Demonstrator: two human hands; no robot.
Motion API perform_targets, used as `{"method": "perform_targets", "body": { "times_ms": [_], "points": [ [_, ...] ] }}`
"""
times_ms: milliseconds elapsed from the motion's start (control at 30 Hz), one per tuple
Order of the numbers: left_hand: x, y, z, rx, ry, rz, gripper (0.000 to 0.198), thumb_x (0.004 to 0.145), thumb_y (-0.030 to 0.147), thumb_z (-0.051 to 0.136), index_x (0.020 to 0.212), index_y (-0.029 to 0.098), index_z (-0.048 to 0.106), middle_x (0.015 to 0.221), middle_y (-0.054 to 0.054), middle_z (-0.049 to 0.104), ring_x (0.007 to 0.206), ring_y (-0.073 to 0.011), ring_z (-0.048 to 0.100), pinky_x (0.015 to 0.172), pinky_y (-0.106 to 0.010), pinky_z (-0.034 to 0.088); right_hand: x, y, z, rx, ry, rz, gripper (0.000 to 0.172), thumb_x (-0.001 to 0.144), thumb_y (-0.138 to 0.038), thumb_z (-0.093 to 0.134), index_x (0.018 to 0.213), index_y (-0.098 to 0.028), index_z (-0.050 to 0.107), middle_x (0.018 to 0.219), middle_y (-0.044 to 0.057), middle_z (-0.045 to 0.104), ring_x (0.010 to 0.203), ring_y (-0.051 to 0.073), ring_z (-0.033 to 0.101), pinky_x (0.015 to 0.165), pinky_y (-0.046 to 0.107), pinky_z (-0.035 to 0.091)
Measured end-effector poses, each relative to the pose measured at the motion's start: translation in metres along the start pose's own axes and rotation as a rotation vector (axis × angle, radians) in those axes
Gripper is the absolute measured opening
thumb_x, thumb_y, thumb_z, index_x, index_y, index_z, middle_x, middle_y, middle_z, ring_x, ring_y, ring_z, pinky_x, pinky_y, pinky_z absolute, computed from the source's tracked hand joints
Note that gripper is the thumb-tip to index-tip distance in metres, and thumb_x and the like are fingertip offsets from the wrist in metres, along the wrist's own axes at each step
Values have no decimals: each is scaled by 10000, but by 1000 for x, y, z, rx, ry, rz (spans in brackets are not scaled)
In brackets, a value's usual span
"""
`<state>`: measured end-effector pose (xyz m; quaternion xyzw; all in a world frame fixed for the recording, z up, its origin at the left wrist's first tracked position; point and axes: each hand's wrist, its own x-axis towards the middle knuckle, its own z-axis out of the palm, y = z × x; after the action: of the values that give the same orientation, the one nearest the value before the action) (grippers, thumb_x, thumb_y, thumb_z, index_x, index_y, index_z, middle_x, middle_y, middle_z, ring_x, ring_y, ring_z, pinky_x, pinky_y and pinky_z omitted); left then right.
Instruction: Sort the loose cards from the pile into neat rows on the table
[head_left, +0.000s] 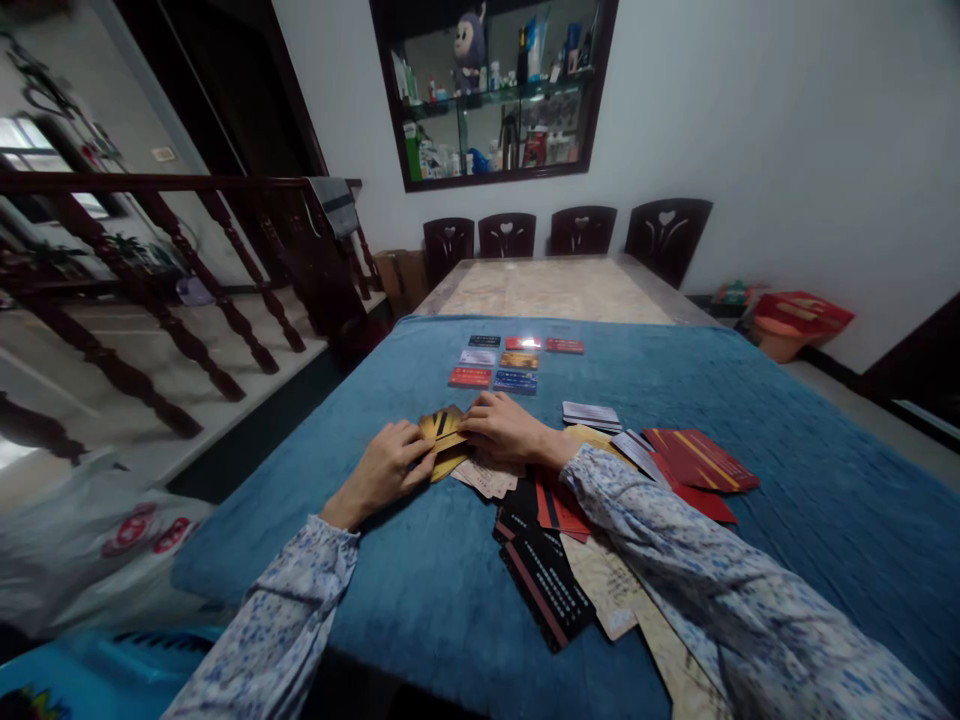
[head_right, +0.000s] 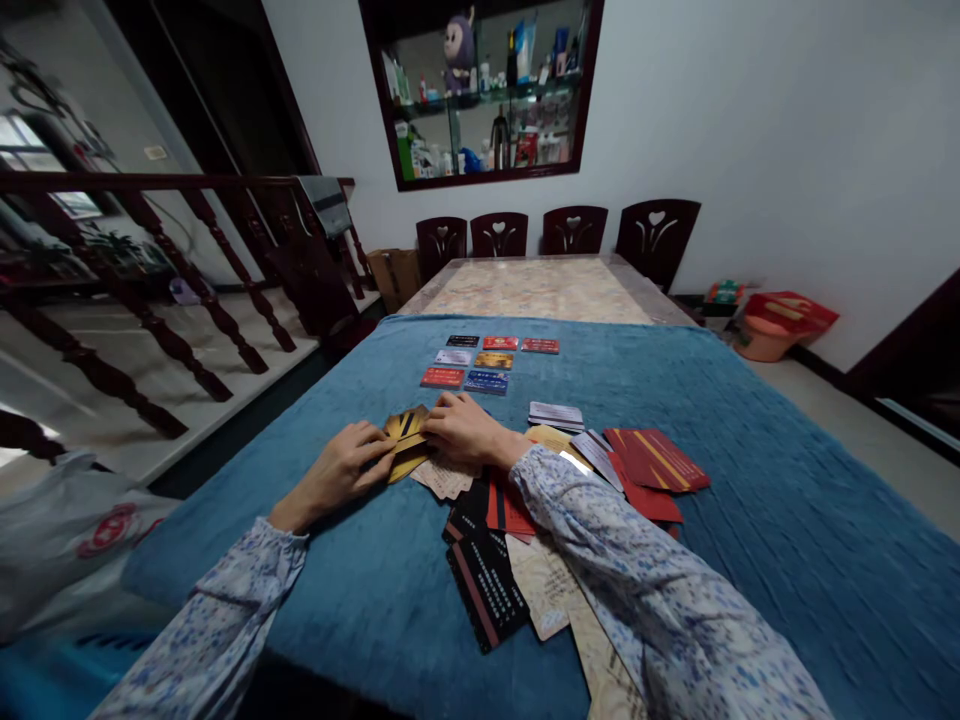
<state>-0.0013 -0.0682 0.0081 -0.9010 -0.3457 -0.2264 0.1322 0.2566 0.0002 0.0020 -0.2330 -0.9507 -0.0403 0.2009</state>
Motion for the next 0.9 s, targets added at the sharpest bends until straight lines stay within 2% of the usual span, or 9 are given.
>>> {"method": "perform_targets", "body": {
  "times_ms": [267,567,900],
  "points": [
    [1,-4,2,86,64,2,296,1060,238,452,905,177,696,834,-64,683,772,-187,567,741,-340,443,1,-3,0,-3,69,86,211,1002,-189,575,1055,-225,777,968,78,774,975,223,548,777,367,318],
    [5,-7,3,3,71,-50,275,1039,215,438,937,186,691,817,-73,686,774,-205,572,736,-358,453,1,-2,2,7,158,121,128,976,-212,629,950,-207,755,903,67,758,910,212,535,753,345,279],
    [18,-2,7,-10,135,-163,215,1000,222,516,975,198,728,951,-85,680,895,-224,564,817,-385,458,0,-2,1,-32,227,106,181,1008,-246,575,918,-185,720,853,81,705,904,220,508,750,344,263]
  ]
}}
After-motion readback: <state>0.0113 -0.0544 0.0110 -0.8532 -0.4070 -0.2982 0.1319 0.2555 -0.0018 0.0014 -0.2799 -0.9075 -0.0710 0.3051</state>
